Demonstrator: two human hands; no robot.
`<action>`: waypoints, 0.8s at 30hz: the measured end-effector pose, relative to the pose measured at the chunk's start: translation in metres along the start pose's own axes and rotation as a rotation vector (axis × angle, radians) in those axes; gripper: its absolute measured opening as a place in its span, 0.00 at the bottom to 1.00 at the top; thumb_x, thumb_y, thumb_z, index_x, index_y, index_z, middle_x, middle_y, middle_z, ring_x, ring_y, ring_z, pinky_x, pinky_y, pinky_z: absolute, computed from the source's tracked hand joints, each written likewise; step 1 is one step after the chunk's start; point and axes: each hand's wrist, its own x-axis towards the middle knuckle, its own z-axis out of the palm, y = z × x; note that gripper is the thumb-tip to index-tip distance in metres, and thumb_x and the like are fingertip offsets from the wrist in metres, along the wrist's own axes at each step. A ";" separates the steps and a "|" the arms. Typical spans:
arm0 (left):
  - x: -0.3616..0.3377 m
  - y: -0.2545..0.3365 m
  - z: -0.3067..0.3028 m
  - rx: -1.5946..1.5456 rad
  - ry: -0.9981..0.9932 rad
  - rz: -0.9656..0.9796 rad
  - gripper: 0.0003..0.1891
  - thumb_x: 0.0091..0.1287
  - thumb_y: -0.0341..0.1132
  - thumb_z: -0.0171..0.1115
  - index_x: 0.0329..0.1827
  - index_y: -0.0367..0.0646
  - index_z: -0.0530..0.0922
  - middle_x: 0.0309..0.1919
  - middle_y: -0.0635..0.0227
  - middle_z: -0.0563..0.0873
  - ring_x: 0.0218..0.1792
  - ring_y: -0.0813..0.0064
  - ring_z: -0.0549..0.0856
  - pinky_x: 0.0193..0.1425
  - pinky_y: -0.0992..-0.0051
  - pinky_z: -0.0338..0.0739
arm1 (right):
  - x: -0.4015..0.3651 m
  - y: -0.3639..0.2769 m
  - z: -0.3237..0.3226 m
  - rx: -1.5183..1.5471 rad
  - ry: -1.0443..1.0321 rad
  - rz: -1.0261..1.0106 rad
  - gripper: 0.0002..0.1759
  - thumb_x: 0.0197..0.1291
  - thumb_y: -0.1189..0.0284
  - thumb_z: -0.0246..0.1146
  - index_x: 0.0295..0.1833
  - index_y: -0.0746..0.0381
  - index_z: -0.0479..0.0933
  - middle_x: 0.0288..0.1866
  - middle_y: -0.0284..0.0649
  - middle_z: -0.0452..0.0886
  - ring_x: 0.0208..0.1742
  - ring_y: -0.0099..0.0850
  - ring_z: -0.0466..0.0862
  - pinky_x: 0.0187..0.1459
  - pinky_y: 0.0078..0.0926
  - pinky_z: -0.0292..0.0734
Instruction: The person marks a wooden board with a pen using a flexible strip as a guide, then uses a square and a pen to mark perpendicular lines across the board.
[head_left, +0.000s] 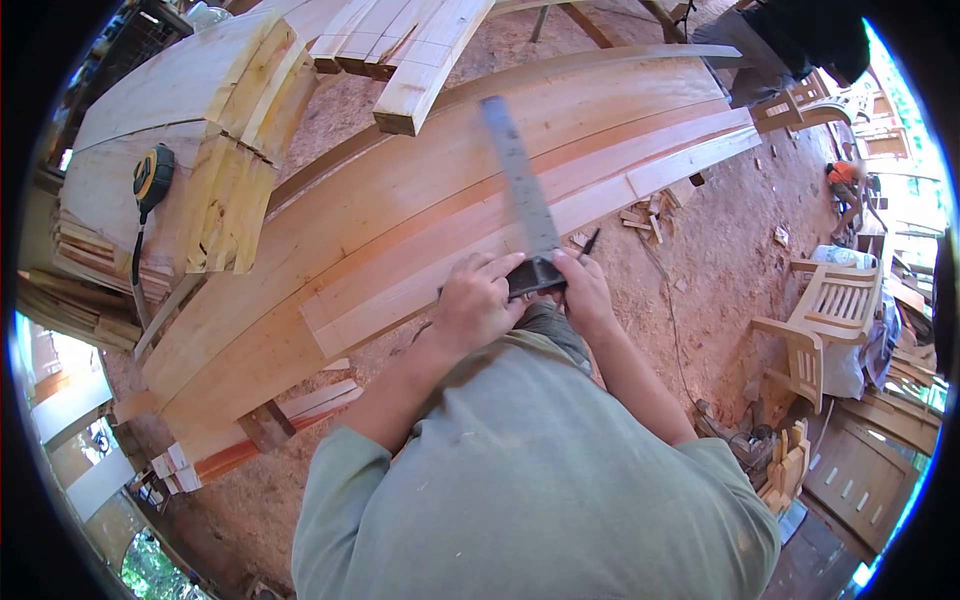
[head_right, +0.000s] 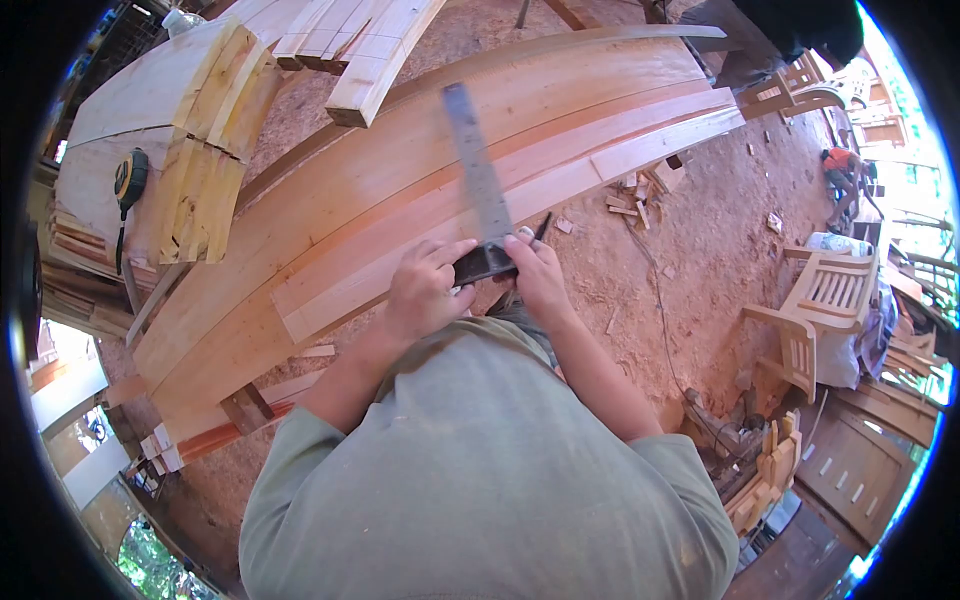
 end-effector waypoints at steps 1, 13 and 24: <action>0.003 0.007 -0.011 0.042 0.038 0.041 0.15 0.49 0.34 0.74 0.37 0.32 0.87 0.58 0.62 0.87 0.58 0.60 0.83 0.59 0.61 0.79 | -0.011 -0.007 0.005 0.111 0.110 -0.025 0.16 0.77 0.64 0.55 0.44 0.65 0.81 0.29 0.33 0.83 0.23 0.19 0.78 0.26 0.20 0.73; 0.024 -0.049 -0.047 -0.367 0.662 0.013 0.19 0.82 0.43 0.55 0.43 0.34 0.84 0.38 0.64 0.90 0.38 0.73 0.89 0.41 0.75 0.81 | -0.058 -0.079 -0.055 -0.923 0.541 -1.083 0.21 0.75 0.74 0.58 0.69 0.68 0.75 0.64 0.46 0.81 0.64 0.40 0.78 0.66 0.37 0.71; 0.039 -0.116 -0.094 -0.257 -0.093 -0.845 0.32 0.75 0.59 0.62 0.25 0.35 0.80 0.17 0.64 0.82 0.17 0.75 0.80 0.26 0.68 0.75 | -0.046 -0.011 -0.014 -0.851 -0.116 0.107 0.17 0.76 0.70 0.56 0.65 0.65 0.78 0.46 0.37 0.83 0.47 0.26 0.80 0.54 0.27 0.76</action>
